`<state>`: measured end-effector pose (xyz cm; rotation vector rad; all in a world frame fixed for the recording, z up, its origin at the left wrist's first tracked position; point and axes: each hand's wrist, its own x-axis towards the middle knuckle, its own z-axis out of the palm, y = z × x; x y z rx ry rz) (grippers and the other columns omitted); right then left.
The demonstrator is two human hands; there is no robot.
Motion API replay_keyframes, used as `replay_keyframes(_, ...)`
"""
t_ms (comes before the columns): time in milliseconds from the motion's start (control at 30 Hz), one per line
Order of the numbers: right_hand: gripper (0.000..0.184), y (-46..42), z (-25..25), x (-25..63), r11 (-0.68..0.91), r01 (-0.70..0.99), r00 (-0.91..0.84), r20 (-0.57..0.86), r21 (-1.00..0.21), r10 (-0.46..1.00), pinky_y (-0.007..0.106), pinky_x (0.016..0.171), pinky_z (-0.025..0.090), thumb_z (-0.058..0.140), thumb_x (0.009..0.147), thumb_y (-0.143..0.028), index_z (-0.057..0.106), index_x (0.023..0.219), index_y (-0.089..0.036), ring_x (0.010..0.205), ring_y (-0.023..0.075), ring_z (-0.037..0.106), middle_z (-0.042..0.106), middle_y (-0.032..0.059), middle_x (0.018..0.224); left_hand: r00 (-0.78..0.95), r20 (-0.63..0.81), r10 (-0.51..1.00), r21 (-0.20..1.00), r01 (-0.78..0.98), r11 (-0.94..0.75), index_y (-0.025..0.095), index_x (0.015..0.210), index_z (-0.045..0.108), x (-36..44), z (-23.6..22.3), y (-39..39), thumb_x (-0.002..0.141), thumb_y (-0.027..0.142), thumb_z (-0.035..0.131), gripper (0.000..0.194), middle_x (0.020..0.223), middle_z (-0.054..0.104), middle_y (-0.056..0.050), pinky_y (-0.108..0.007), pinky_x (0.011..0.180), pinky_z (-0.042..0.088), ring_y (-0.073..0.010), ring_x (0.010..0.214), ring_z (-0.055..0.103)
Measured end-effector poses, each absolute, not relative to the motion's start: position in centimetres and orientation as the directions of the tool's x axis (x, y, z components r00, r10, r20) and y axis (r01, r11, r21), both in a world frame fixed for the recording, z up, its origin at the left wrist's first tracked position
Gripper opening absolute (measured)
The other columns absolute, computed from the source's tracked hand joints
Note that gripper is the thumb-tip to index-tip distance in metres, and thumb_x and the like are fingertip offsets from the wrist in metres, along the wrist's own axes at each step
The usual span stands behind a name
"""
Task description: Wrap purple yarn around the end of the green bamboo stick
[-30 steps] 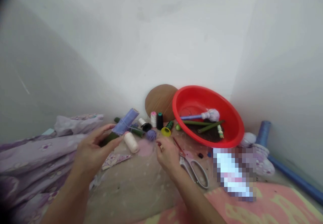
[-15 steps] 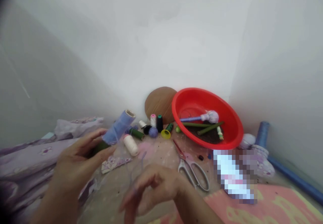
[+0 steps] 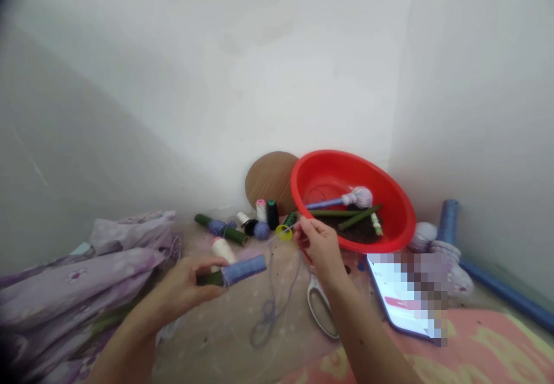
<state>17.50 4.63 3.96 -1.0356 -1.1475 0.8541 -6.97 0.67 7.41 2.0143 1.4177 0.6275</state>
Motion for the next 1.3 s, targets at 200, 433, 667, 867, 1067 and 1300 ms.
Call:
replay_keyframes(200,0.017,5.5,1.9,16.8,0.213,0.803,0.053,0.422,-0.557,0.905,0.028,0.058,0.038,0.05,0.07,-0.027,0.062,0.073,-0.017,0.071,0.0186,0.054,0.059,0.0081,0.077,0.377,-0.093,0.922,0.877,0.47,-0.104,0.015,0.101,0.056,-7.0,7.2,0.5,0.06,0.025,0.058,0.042,0.061,0.056,0.002,-0.016,0.043,0.033,-0.007,0.046,0.043)
replay_keyframes(433,0.031,2.7,2.7,12.7,0.247,-0.115,-0.417,0.272,-0.962,0.867,0.021,0.049,0.043,0.052,0.069,-0.026,0.054,0.099,-0.017,0.074,0.0146,0.052,0.056,0.0061,0.091,0.475,-0.127,0.871,0.976,0.217,0.024,0.015,0.103,0.055,-6.4,6.4,0.7,0.06,0.019,0.061,0.044,0.054,0.053,0.001,-0.015,0.041,0.033,-0.0057,0.043,0.043)
replay_keyframes(667,0.023,2.3,1.2,10.6,-0.011,-0.185,-0.427,0.071,-0.983,0.902,0.014,0.033,0.015,0.051,0.071,-0.033,0.057,0.073,-0.011,0.035,0.0018,0.026,0.036,-0.0066,0.044,0.504,-0.108,0.857,0.993,0.018,0.115,0.011,0.099,0.056,-6.3,5.3,1.8,0.062,0.025,0.061,0.039,0.05,0.051,0.0,-0.015,0.038,0.03,-0.0058,0.041,0.043)
replay_keyframes(867,0.02,2.5,1.8,10.8,0.088,-0.141,-0.215,0.117,-0.986,0.97,0.018,0.037,0.011,0.052,0.069,-0.03,0.056,0.064,-0.011,0.039,0.003,0.018,0.027,-0.0079,0.043,0.504,-0.164,0.848,0.957,-0.128,0.261,0.012,0.095,0.054,-6.1,4.3,2.6,0.062,0.029,0.062,0.038,0.047,0.052,0.0,-0.014,0.035,0.026,-0.004,0.034,0.04)
replay_keyframes(1067,0.021,2.9,1.2,10.8,0.18,-0.089,-0.143,0.192,-0.98,0.971,0.018,0.041,0.017,0.051,0.07,-0.029,0.055,0.059,-0.011,0.043,0.0046,0.025,0.03,-0.0057,0.047,0.48,-0.156,0.863,0.946,-0.177,0.27,0.014,0.088,0.052,-5.4,3.8,2.9,0.057,0.028,0.067,0.037,0.046,0.051,0.002,-0.014,0.035,0.026,-0.0039,0.033,0.039)
replay_keyframes(1300,0.022,3.4,0.3,10.5,0.319,0.036,-0.144,0.311,-0.947,0.939,0.019,0.048,0.027,0.049,0.071,-0.029,0.056,0.059,-0.012,0.051,0.008,0.035,0.038,-0.0033,0.051,0.373,-0.219,0.901,0.961,-0.079,0.266,0.015,0.082,0.05,-5.1,3.6,3.2,0.06,0.029,0.064,0.03,0.042,0.05,0.004,-0.014,0.032,0.025,-0.0045,0.03,0.038)
